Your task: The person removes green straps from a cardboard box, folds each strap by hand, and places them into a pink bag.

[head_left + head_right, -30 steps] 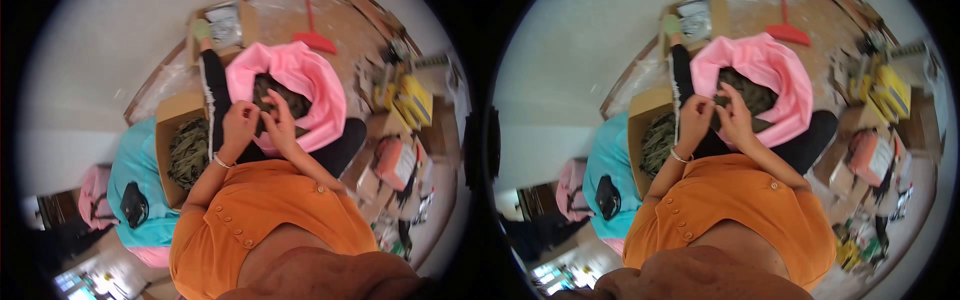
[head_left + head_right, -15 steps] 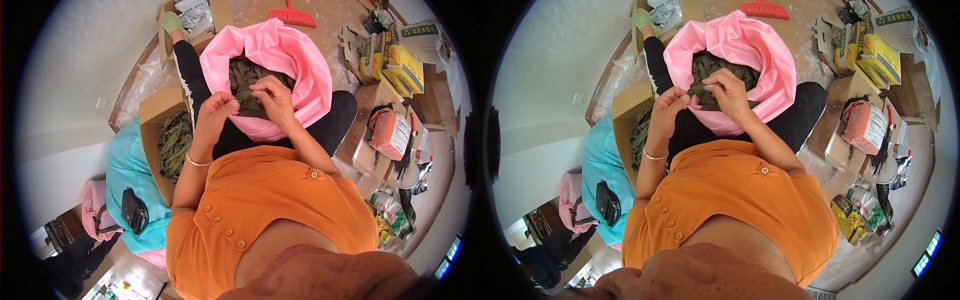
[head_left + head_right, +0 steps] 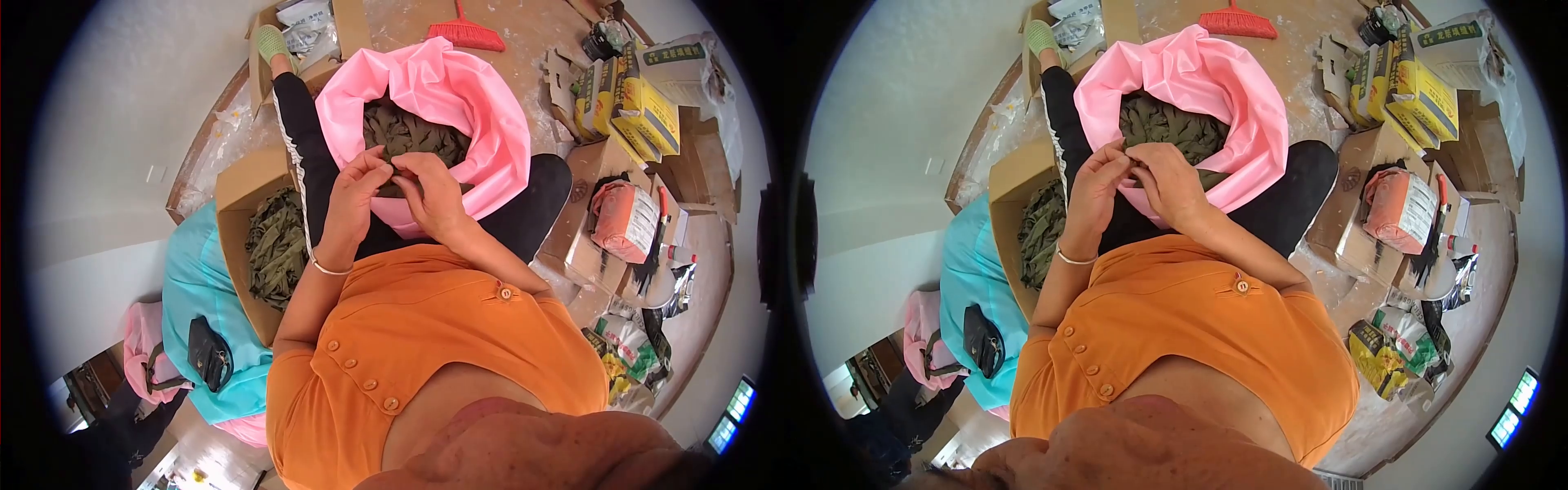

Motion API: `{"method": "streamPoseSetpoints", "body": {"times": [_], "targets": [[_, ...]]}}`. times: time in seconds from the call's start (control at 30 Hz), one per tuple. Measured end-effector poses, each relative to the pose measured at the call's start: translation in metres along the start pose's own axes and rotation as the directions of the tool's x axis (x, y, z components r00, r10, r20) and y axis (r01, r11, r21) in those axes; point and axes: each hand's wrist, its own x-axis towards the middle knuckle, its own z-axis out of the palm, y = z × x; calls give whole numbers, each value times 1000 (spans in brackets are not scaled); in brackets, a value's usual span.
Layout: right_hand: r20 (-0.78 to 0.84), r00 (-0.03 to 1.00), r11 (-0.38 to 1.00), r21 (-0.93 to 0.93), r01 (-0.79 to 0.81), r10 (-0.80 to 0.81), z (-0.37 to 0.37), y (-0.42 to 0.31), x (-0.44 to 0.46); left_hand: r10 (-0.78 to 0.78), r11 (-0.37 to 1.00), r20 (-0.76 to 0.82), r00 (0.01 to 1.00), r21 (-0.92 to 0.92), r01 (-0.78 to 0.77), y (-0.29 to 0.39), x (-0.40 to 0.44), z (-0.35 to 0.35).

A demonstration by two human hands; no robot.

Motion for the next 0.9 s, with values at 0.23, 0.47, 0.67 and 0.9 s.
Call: {"method": "streamPoseSetpoints", "body": {"times": [0.23,0.47,0.67,0.9], "targets": [[127,952,936,186,-297,277,-7,6,-2,93,945,66,993,307,-109,11,-4,18],[228,847,310,859,-407,480,-2,17,0,211,967,-13,977,150,-207,4,-2,32],[552,726,-145,825,-546,409,-19,31,3,259,911,82,962,312,-272,5,5,14],[663,674,-312,748,-585,327,-20,40,3,350,685,143,926,635,-357,5,4,17]]}}
